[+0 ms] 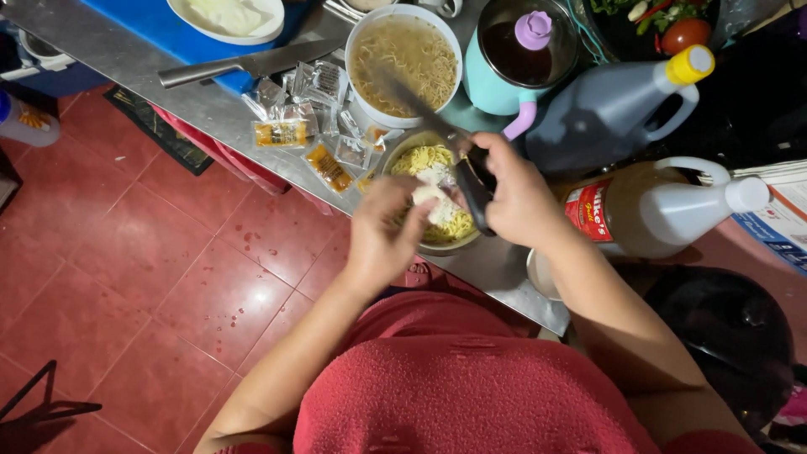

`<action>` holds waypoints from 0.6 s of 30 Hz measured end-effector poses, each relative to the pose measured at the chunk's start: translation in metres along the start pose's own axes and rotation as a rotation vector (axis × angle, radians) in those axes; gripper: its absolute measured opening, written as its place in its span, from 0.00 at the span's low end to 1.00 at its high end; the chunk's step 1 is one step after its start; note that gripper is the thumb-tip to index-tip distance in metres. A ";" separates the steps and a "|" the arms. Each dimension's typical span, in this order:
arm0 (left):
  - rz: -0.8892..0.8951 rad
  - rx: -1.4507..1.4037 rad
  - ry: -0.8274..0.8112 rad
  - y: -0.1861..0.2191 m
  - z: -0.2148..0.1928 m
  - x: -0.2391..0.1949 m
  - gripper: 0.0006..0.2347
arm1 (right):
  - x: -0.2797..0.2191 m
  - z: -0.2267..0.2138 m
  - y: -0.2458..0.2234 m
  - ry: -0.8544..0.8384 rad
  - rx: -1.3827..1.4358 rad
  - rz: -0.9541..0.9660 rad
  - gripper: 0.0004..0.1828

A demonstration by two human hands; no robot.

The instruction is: The person uses scissors to open multiple seasoning packets and adds the contents to a bowl of noodles.

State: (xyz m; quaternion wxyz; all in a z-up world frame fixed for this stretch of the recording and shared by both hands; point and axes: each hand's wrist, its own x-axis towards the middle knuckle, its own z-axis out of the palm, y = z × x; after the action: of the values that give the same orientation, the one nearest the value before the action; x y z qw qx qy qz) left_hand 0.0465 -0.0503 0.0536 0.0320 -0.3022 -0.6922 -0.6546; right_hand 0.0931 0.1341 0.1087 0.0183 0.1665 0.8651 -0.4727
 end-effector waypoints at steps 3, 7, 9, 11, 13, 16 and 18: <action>-0.062 0.066 0.107 0.003 -0.028 0.002 0.14 | -0.008 -0.023 0.021 -0.165 0.625 0.151 0.27; -0.140 0.064 0.196 -0.010 -0.046 -0.013 0.16 | 0.001 -0.048 0.000 -0.061 -0.086 -0.054 0.37; -0.225 0.046 0.207 -0.013 -0.054 -0.017 0.15 | 0.009 -0.057 0.018 0.033 -0.568 -0.064 0.44; -0.205 0.066 0.214 -0.016 -0.053 -0.019 0.15 | 0.012 -0.055 0.016 0.029 -0.511 -0.054 0.43; -0.189 0.088 0.218 -0.017 -0.051 -0.024 0.14 | 0.010 -0.052 0.014 0.023 -0.450 -0.040 0.41; -0.195 0.071 0.200 -0.015 -0.046 -0.024 0.13 | 0.011 -0.048 0.012 0.025 -0.266 -0.012 0.37; -0.183 0.064 0.171 -0.015 -0.043 -0.024 0.13 | 0.011 -0.046 0.018 0.014 -0.617 -0.015 0.45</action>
State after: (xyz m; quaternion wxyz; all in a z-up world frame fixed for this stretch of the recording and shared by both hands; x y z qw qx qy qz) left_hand 0.0445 -0.0991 0.0360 0.0408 -0.1795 -0.7321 -0.6558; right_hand 0.0939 0.1837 0.1176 0.0588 0.1500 0.9691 -0.1866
